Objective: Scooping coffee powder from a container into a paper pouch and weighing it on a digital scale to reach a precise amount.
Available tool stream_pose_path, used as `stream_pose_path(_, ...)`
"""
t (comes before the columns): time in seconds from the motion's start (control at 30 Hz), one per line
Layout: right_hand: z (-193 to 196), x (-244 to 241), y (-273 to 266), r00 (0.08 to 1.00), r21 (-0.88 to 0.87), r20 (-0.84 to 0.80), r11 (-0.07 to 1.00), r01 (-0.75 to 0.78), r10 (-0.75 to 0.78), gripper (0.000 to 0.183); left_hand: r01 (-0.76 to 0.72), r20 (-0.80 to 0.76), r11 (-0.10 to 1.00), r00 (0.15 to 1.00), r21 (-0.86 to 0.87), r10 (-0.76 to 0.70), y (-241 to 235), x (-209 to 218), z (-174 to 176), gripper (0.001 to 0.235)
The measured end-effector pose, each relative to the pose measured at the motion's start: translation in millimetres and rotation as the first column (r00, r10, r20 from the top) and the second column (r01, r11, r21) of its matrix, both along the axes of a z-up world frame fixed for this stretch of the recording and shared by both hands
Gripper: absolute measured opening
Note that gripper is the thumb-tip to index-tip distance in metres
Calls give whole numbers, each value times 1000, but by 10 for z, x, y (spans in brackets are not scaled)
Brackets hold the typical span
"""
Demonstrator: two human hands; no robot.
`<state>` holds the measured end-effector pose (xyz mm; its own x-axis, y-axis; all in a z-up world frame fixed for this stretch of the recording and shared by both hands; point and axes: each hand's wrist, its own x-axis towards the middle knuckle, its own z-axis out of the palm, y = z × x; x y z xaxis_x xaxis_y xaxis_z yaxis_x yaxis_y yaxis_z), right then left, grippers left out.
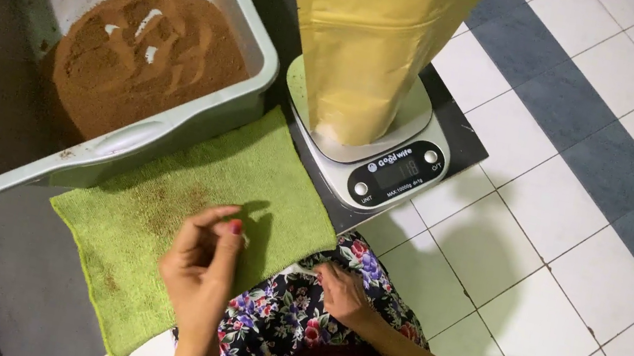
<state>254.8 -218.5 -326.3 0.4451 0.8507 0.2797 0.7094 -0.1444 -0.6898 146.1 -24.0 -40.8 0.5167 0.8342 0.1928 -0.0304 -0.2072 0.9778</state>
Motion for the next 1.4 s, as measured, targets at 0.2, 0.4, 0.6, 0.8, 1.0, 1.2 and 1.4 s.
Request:
stream_pose_path(0.2, 1, -13, -16, 1000, -16, -4, 1000, 2, -2, 26, 8, -90, 995, 996, 97, 0, -34, 47, 59, 19)
stream_pose_path(0.4, -101, 10, 1, 999, 18, 37, 1000, 6, -6, 24, 3, -108, 995, 994, 100, 8, -37, 61, 83, 20)
stream_pose_path(0.6, -46, 6, -4, 999, 44, 42, 999, 13, -15, 20, -16, -116, 993, 993, 117, 30, -49, 60, 65, 21)
stream_pose_path(0.8, -25, 16, -17, 1000, 32, 4, 999, -10, 10, 19, -19, -127, 988, 991, 154, 39, -50, 64, 56, 21)
stream_pose_path(1.0, -8, -6, -39, 1000, 10, 9, 1000, 15, -15, 21, -18, -146, 983, 988, 181, 45, -39, 77, 35, 19)
stream_pose_path(1.2, -41, -12, -14, 999, 48, 26, 998, 44, -45, 33, 29, -154, 959, 988, 282, 15, -129, 320, 393, 30)
stream_pose_path(1.4, -182, 33, -55, 991, 87, -131, 996, -7, 18, 26, 89, 8, 911, 995, 403, -101, -131, 861, 794, 48)
